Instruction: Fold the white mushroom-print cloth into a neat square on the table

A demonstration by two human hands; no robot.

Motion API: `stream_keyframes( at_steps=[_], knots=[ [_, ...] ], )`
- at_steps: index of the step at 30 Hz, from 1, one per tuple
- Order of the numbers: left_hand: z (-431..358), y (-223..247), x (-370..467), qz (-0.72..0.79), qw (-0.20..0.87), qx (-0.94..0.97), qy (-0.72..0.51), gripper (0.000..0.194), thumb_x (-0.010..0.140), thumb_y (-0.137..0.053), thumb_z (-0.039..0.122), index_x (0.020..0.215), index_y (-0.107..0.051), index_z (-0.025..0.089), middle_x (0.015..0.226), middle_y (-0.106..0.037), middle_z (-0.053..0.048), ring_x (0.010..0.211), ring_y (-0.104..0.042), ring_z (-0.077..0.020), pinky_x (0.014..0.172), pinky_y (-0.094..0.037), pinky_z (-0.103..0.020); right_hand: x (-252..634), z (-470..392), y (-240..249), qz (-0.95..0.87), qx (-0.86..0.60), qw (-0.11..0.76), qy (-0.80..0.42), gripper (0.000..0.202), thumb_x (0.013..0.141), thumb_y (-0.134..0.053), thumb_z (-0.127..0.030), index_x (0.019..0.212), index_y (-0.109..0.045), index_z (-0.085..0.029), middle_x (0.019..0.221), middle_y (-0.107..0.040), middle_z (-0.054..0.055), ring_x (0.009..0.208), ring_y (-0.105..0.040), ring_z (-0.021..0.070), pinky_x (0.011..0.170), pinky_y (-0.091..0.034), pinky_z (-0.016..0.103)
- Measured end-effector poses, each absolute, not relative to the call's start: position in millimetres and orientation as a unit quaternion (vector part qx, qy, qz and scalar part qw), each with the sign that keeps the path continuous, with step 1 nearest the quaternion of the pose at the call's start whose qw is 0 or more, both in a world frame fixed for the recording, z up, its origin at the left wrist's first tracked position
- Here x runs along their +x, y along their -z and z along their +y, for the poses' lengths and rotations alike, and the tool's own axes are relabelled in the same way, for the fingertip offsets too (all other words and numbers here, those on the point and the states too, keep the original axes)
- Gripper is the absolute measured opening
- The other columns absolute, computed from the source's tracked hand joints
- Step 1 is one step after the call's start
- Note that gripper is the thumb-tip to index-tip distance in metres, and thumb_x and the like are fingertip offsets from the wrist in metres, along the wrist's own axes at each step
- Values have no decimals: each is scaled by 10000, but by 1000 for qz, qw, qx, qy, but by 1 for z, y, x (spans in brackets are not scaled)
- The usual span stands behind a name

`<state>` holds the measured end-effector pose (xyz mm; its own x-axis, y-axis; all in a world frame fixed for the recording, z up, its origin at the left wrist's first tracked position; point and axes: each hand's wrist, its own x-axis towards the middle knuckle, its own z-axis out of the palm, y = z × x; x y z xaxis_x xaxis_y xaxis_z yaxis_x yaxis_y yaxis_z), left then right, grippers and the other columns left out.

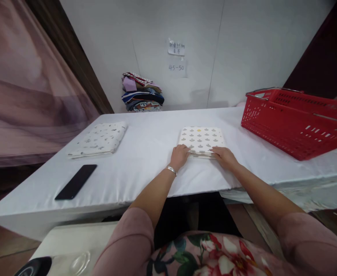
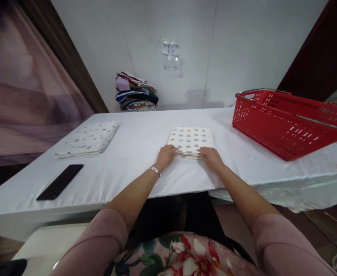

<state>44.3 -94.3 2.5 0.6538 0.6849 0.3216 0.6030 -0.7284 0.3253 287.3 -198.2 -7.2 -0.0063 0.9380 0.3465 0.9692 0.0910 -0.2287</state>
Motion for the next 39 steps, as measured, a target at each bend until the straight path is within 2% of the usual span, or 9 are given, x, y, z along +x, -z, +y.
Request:
stream_keyframes(
  at_steps=[5,11,16,20,24,28,32,39],
  knots=[
    [-95,-8,42,360,109,904,-201,248,916,-442,259,1057,-647,263,1075,-598,-30,1037,-488,-195,885,-379,-334,290,-195,-3,-717,-662,216,5,332,903,-413,-320,1103,-668,-252,1138,-673,17,1062,-607,227,906,-460,357],
    [-95,-10,42,370,114,902,-190,264,920,-423,255,1059,-647,262,1073,-602,-27,1010,-494,-194,874,-387,-330,288,-195,-5,-709,-675,205,5,310,897,-420,-312,1070,-675,-281,1109,-684,-3,1038,-615,226,875,-464,337],
    [-95,-14,45,385,112,899,-175,257,925,-411,259,991,-658,232,1049,-601,-40,996,-500,-196,861,-392,-327,286,-195,-8,-712,-676,190,0,316,900,-412,-317,1069,-673,-263,1107,-684,15,1023,-618,236,869,-463,349],
    [-95,-14,47,393,105,898,-169,258,929,-405,269,903,-653,203,1014,-601,-48,979,-501,-203,839,-397,-333,282,-196,-10,-737,-657,157,17,338,867,-484,-358,1142,-633,-229,1193,-640,57,1076,-586,245,908,-441,364],
    [-95,-16,48,398,105,896,-167,260,930,-403,279,905,-650,200,1035,-600,-47,983,-498,-196,834,-396,-322,278,-195,-9,-743,-655,132,34,364,876,-478,-376,1178,-602,-214,1191,-633,71,1048,-590,244,893,-438,368],
    [-95,-20,48,402,117,895,-157,275,923,-401,279,890,-659,191,1054,-600,-51,993,-497,-195,837,-394,-314,279,-192,-11,-727,-673,134,19,310,908,-422,-324,1113,-632,-224,1156,-651,48,1016,-602,214,856,-444,320],
    [-95,-23,49,414,124,891,-143,277,906,-410,272,848,-667,189,1067,-601,-57,1001,-499,-201,834,-392,-314,280,-190,-14,-714,-686,139,2,295,914,-421,-337,1057,-653,-225,1144,-656,43,1034,-593,212,841,-440,306],
    [-98,-14,53,426,124,877,-183,229,897,-442,255,824,-649,189,1040,-610,-61,1004,-499,-209,845,-382,-333,279,-192,-5,-731,-661,165,34,303,920,-390,-277,1097,-628,-216,1139,-653,61,1009,-597,210,860,-436,324]
  ],
)
